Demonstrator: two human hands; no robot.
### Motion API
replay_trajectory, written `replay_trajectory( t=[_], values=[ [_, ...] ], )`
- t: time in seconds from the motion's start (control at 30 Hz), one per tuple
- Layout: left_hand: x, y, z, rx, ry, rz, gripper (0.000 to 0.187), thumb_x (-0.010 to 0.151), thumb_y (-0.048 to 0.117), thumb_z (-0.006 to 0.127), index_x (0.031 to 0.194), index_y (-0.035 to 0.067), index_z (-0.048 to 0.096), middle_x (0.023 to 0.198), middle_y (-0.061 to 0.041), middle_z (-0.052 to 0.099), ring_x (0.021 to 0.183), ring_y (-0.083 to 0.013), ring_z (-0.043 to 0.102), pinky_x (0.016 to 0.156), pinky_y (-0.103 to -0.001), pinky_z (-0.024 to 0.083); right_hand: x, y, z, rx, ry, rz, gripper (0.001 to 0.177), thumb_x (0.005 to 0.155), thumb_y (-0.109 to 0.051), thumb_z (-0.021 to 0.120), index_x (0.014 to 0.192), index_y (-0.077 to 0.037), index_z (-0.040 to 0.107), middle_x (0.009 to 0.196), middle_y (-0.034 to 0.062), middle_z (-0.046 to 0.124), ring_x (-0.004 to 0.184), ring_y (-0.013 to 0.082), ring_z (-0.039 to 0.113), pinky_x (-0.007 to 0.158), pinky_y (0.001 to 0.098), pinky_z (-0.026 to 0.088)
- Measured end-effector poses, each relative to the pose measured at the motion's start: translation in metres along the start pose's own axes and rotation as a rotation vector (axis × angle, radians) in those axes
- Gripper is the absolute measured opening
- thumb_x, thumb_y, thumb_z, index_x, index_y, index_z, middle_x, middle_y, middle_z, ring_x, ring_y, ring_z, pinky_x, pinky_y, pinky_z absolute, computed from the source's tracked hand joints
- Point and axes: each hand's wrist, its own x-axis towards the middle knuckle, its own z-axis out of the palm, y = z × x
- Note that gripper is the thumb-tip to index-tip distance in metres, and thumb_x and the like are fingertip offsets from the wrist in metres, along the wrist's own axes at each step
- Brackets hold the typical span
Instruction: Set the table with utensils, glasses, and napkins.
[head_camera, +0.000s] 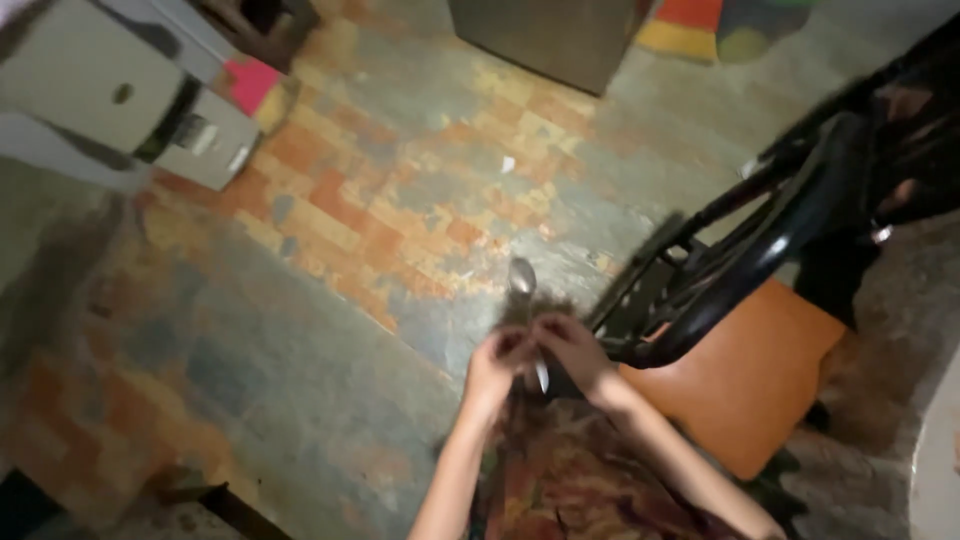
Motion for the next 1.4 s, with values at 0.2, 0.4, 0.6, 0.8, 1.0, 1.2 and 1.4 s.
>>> replay_trajectory(
  t=[0.2, 0.4, 0.6, 0.8, 1.0, 1.2, 1.4],
  values=[
    [0.092, 0.047, -0.005, -0.23, -0.197, -0.063, 0.029, 0.092, 0.008, 0.069, 0.12, 0.002, 0.068, 0.11, -0.012, 0.075, 0.096, -0.02, 0.075, 0.087, -0.032, 0.063, 0.086, 0.005, -0.012, 0.035, 0.143, -0.1, 0.013, 0.102, -0.013, 0.06, 0.107, -0.003, 0.064, 0.09, 0.002, 0.062, 0.081, 0.0114, 0.057, 0.073, 0.0268, 0.048],
    [0.231, 0.048, -0.022, 0.064, -0.448, 0.019, 0.023, 0.096, 0.009, 0.073, 0.115, -0.003, 0.07, 0.105, -0.007, 0.075, 0.095, -0.0117, 0.07, 0.085, -0.026, 0.056, 0.179, 0.013, -0.029, 0.134, 0.363, -0.231, 0.014, 0.096, -0.011, 0.063, 0.109, -0.005, 0.066, 0.091, -0.0014, 0.066, 0.084, 0.0075, 0.059, 0.076, 0.0236, 0.049],
    [0.293, 0.182, 0.013, 0.436, -0.601, 0.049, 0.018, 0.091, 0.012, 0.076, 0.105, 0.002, 0.074, 0.094, 0.0, 0.075, 0.088, -0.0064, 0.068, 0.08, -0.022, 0.056, 0.239, -0.033, -0.024, 0.455, 0.44, -0.228, 0.016, 0.104, -0.02, 0.062, 0.094, -0.008, 0.064, 0.077, -0.0017, 0.059, 0.068, 0.0106, 0.055, 0.06, 0.0269, 0.046],
    [0.368, 0.24, 0.062, 0.5, -0.756, -0.024, 0.018, 0.092, 0.013, 0.075, 0.105, 0.002, 0.075, 0.089, 0.0, 0.073, 0.079, -0.0069, 0.065, 0.071, -0.025, 0.053, 0.27, -0.115, -0.024, 0.583, 0.702, -0.239, 0.008, 0.102, -0.019, 0.063, 0.098, -0.012, 0.065, 0.085, -0.0074, 0.06, 0.077, 0.0026, 0.054, 0.069, 0.02, 0.044],
    [0.414, 0.291, 0.156, 0.423, -0.863, -0.259, 0.02, 0.093, 0.013, 0.072, 0.11, 0.002, 0.072, 0.092, 0.0, 0.071, 0.084, -0.0076, 0.067, 0.073, -0.024, 0.054, 0.294, -0.193, -0.083, 0.688, 0.831, -0.215, 0.008, 0.101, -0.019, 0.065, 0.104, -0.011, 0.065, 0.085, -0.0063, 0.061, 0.07, 0.0037, 0.051, 0.062, 0.0201, 0.04],
    [0.505, 0.292, 0.256, 0.409, -0.963, -0.149, 0.019, 0.093, 0.008, 0.07, 0.11, -0.002, 0.07, 0.094, -0.005, 0.073, 0.084, -0.0108, 0.069, 0.075, -0.025, 0.056, 0.339, -0.255, -0.187, 0.712, 0.845, -0.265, 0.007, 0.099, -0.015, 0.063, 0.104, -0.009, 0.065, 0.087, -0.0024, 0.066, 0.074, 0.0057, 0.059, 0.065, 0.0203, 0.047],
    [0.583, 0.309, 0.37, 0.275, -1.155, -0.246, 0.019, 0.092, 0.008, 0.068, 0.108, -0.003, 0.067, 0.095, -0.007, 0.074, 0.084, -0.0152, 0.074, 0.078, -0.028, 0.06, 0.363, -0.338, -0.282, 0.706, 0.888, -0.353, 0.008, 0.101, -0.013, 0.061, 0.104, -0.007, 0.064, 0.086, -0.0003, 0.066, 0.074, 0.0086, 0.061, 0.065, 0.0216, 0.047]
  ],
)
